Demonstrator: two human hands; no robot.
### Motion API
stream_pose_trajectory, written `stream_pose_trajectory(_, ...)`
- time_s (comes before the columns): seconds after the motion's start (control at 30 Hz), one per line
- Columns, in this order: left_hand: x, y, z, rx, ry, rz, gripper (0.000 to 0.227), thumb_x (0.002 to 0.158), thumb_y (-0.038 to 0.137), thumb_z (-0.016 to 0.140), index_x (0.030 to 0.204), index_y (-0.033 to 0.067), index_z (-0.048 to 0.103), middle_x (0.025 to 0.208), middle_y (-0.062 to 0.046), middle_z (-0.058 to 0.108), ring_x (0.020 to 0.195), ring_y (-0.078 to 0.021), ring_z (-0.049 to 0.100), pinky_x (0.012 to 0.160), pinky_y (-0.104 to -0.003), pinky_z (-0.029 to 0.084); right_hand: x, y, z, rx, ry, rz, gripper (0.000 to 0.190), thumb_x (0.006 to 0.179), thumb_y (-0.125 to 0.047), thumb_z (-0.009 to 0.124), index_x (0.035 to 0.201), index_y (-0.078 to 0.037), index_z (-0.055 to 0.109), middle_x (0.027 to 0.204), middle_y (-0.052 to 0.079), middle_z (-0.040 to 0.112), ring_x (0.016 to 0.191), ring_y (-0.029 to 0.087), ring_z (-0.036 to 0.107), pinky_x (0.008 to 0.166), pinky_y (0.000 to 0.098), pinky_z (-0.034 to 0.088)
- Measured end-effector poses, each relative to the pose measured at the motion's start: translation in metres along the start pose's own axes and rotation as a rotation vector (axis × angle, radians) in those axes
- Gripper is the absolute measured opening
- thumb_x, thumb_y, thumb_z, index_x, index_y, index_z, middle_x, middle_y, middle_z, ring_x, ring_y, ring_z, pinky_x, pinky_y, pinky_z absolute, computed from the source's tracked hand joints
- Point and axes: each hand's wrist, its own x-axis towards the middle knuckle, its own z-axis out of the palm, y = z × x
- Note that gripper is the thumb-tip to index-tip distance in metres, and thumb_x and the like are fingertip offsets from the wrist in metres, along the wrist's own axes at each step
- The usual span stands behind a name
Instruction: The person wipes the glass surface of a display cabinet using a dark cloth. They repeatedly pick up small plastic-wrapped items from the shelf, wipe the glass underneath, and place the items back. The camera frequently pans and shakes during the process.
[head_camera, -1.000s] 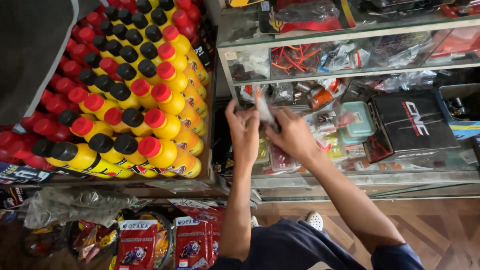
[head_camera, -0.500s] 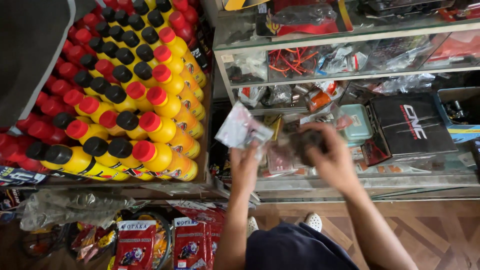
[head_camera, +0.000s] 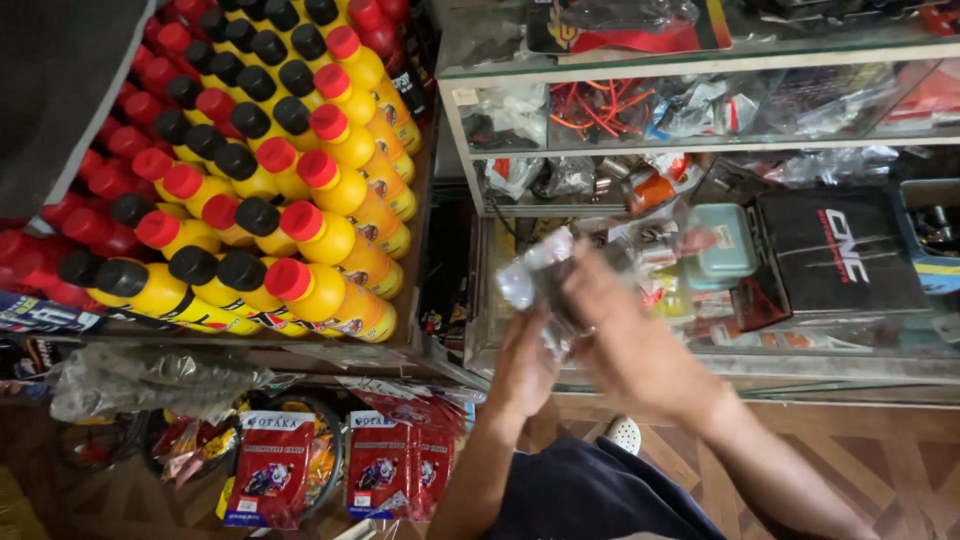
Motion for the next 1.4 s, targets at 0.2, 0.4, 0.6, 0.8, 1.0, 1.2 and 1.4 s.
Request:
stream_pose_trajectory(0.2, 0.003, -0.019, 0.012, -0.006, 0.393, -0.122, 0.012, 0.101, 0.027, 0.064, 0.108, 0.0176, 0.061, 0.113, -0.008, 0.068, 0.087, -0.0242, 0.061, 0.066, -0.037, 0.05, -0.023, -0.004, 0.02, -0.164, 0.087, 0.096, 0.067, 0.091, -0.02, 0.066, 0.147, 0.012, 0.045, 0.148, 0.031, 0.053, 0.133, 0.043, 0.058, 0.107, 0.0494, 0.046)
stream_pose_trajectory(0.4, 0.01, -0.014, 0.033, -0.021, 0.405, -0.11, 0.016, 0.102, 0.031, 0.065, 0.109, 0.0162, 0.065, 0.111, -0.007, 0.073, 0.094, -0.0209, 0.07, 0.075, -0.038, 0.055, -0.067, 0.015, 0.028, -0.294, -0.055, 0.125, 0.077, 0.088, -0.04, 0.064, 0.152, -0.001, 0.048, 0.16, 0.022, 0.044, 0.148, 0.042, 0.04, 0.117, 0.0497, 0.035)
stream_pose_trajectory(0.6, 0.017, -0.039, 0.007, -0.052, 0.373, -0.097, 0.026, 0.103, 0.034, 0.061, 0.122, 0.0187, 0.07, 0.129, -0.011, 0.072, 0.111, -0.0193, 0.069, 0.092, -0.038, 0.056, -0.08, 0.013, 0.04, -0.233, -0.059, 0.037, 0.091, 0.083, -0.053, 0.06, 0.15, 0.006, 0.046, 0.156, 0.031, 0.045, 0.143, 0.05, 0.043, 0.112, 0.0544, 0.039)
stream_pose_trajectory(0.8, 0.007, -0.004, 0.065, 0.046, 0.361, -0.14, 0.047, 0.103, 0.041, 0.06, 0.136, 0.009, 0.062, 0.129, -0.012, 0.07, 0.109, -0.0184, 0.067, 0.086, -0.034, 0.058, -0.076, 0.028, 0.031, -0.178, -0.012, 0.11, 0.09, 0.087, -0.051, 0.055, 0.155, 0.006, 0.04, 0.161, 0.031, 0.038, 0.149, 0.048, 0.035, 0.117, 0.0558, 0.031)
stream_pose_trajectory(1.0, 0.008, -0.021, 0.032, 0.167, 0.35, -0.184, 0.081, 0.099, 0.065, 0.054, 0.156, 0.0081, 0.043, 0.155, -0.02, 0.048, 0.134, -0.0265, 0.054, 0.096, -0.033, 0.058, -0.056, 0.01, 0.036, -0.255, -0.021, 0.113, 0.088, 0.089, -0.056, 0.054, 0.154, 0.002, 0.044, 0.163, 0.021, 0.041, 0.153, 0.04, 0.035, 0.121, 0.0486, 0.029)
stream_pose_trajectory(1.2, -0.001, -0.036, 0.009, 0.164, -0.073, -0.177, 0.057, 0.103, 0.062, 0.043, 0.084, 0.0156, 0.068, 0.052, 0.007, 0.043, 0.048, -0.0045, 0.043, 0.058, -0.025, 0.041, -0.028, 0.029, 0.028, -0.133, 0.081, 0.193, 0.092, 0.095, -0.058, 0.048, 0.155, 0.011, 0.035, 0.161, 0.034, 0.034, 0.151, 0.053, 0.026, 0.122, 0.0567, 0.024)
stream_pose_trajectory(1.4, 0.024, -0.002, -0.015, -0.068, 0.383, -0.132, 0.07, 0.098, 0.061, 0.053, 0.144, 0.0093, 0.058, 0.143, -0.014, 0.062, 0.128, -0.0201, 0.061, 0.109, -0.032, 0.05, -0.031, 0.003, 0.044, -0.229, 0.027, -0.009, 0.093, 0.093, -0.07, 0.04, 0.151, 0.002, 0.045, 0.158, 0.024, 0.043, 0.149, 0.043, 0.039, 0.119, 0.0531, 0.032)
